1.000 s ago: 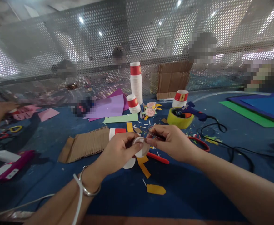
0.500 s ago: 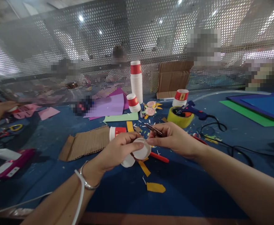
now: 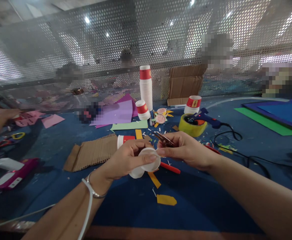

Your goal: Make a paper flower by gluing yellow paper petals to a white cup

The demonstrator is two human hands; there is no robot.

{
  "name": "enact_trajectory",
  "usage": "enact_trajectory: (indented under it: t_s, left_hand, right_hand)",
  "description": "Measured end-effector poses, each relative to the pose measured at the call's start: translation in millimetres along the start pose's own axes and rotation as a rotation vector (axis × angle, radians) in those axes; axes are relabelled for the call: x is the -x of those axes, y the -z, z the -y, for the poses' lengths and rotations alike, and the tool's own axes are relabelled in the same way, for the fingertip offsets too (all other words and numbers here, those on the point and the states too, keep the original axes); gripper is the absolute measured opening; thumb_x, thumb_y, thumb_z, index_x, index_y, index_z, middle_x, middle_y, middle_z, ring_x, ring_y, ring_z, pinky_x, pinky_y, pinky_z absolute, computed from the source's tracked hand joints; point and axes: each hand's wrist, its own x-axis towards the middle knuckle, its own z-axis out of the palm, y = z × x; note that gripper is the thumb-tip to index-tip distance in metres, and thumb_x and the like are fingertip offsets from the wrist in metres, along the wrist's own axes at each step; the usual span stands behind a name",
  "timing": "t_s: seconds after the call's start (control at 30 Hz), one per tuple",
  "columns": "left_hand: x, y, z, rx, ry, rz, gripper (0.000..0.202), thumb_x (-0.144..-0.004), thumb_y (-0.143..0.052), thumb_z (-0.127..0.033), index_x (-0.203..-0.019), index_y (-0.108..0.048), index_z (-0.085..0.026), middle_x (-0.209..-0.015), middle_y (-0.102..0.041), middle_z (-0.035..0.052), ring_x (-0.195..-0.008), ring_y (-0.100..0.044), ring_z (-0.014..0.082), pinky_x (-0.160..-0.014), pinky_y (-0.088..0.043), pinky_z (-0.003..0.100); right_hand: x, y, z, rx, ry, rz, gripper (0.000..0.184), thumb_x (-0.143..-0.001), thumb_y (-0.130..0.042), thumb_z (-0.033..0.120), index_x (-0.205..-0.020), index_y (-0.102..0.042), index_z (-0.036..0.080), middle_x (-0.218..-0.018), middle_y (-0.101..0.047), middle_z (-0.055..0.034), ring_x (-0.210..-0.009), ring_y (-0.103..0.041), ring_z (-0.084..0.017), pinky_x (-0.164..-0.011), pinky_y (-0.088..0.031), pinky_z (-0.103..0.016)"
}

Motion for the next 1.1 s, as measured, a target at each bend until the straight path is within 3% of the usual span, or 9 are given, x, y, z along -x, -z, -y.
enact_trajectory:
  t_s: [0.13,0.23,0.47,0.73,0.87,1.1]
  left_hand:
    - [-3.9,-1.6,1.9,-0.004,-0.036,-0.185,0.021,-0.078,-0.077,-0.035,-0.075,-0.066,-0.017,-0.068,-0.06,-0.0015,-0.059,-0.049,0.0096,-0.053,-0.04,0.022]
    - [-5.4,-0.4,4.4,-0.012,-0.081,-0.296,0.019,-0.079,-0.076,-0.034,-0.075,-0.066,-0.018,-0.067,-0.06,-0.0027,-0.06,-0.05,0.0094,-0.056,-0.042,0.023]
    - [-5.8,2.0,8.9,-0.064,-0.172,-0.392,0.015,-0.08,-0.077,-0.033,-0.08,-0.071,-0.018,-0.074,-0.065,-0.0002,-0.068,-0.056,0.0111,-0.063,-0.046,0.024]
    - [-4.2,-3.2,4.8,-0.06,-0.248,-0.327,0.004,-0.08,-0.075,-0.024,-0.083,-0.074,-0.022,-0.076,-0.07,-0.0003,-0.072,-0.062,0.0132,-0.07,-0.053,0.028]
    - [-5.0,-5.8,2.2,-0.023,-0.305,-0.27,0.008,-0.079,-0.073,-0.016,-0.082,-0.075,-0.023,-0.075,-0.072,-0.0014,-0.075,-0.066,0.0131,-0.076,-0.056,0.028]
    - [-4.3,-9.0,2.3,0.154,-0.281,-0.194,0.01,-0.077,-0.075,-0.01,-0.079,-0.076,-0.02,-0.075,-0.073,-0.0014,-0.074,-0.066,0.0092,-0.072,-0.056,0.019]
  right_hand:
    - [-2.7,-4.4,0.0,0.136,0.042,-0.157,0.041,-0.081,-0.071,0.057,-0.08,-0.058,0.018,-0.064,-0.045,0.006,-0.054,-0.033,-0.008,-0.047,-0.025,-0.024]
    - [-3.2,-4.1,-1.8,0.291,0.119,-0.179,0.039,-0.091,-0.059,0.057,-0.085,-0.058,0.018,-0.069,-0.047,0.0033,-0.059,-0.036,-0.01,-0.051,-0.029,-0.025]
    - [0.0,-5.4,-7.5,0.49,0.174,-0.179,0.035,-0.097,-0.05,0.052,-0.083,-0.054,0.019,-0.073,-0.045,0.0022,-0.065,-0.04,-0.012,-0.057,-0.032,-0.028]
    - [1.4,-6.7,-3.7,0.558,0.184,-0.195,0.036,-0.095,-0.052,0.053,-0.08,-0.052,0.02,-0.069,-0.043,0.0032,-0.06,-0.037,-0.012,-0.054,-0.029,-0.028]
    - [3.3,-8.9,-2.0,0.596,0.201,-0.21,0.033,-0.093,-0.055,0.05,-0.079,-0.054,0.02,-0.067,-0.045,0.0026,-0.06,-0.039,-0.012,-0.055,-0.031,-0.028]
    - [6.3,-10.1,-4.6,0.705,0.29,-0.259,0.033,-0.094,-0.056,0.048,-0.079,-0.054,0.019,-0.064,-0.045,0.0042,-0.055,-0.035,-0.01,-0.051,-0.03,-0.025]
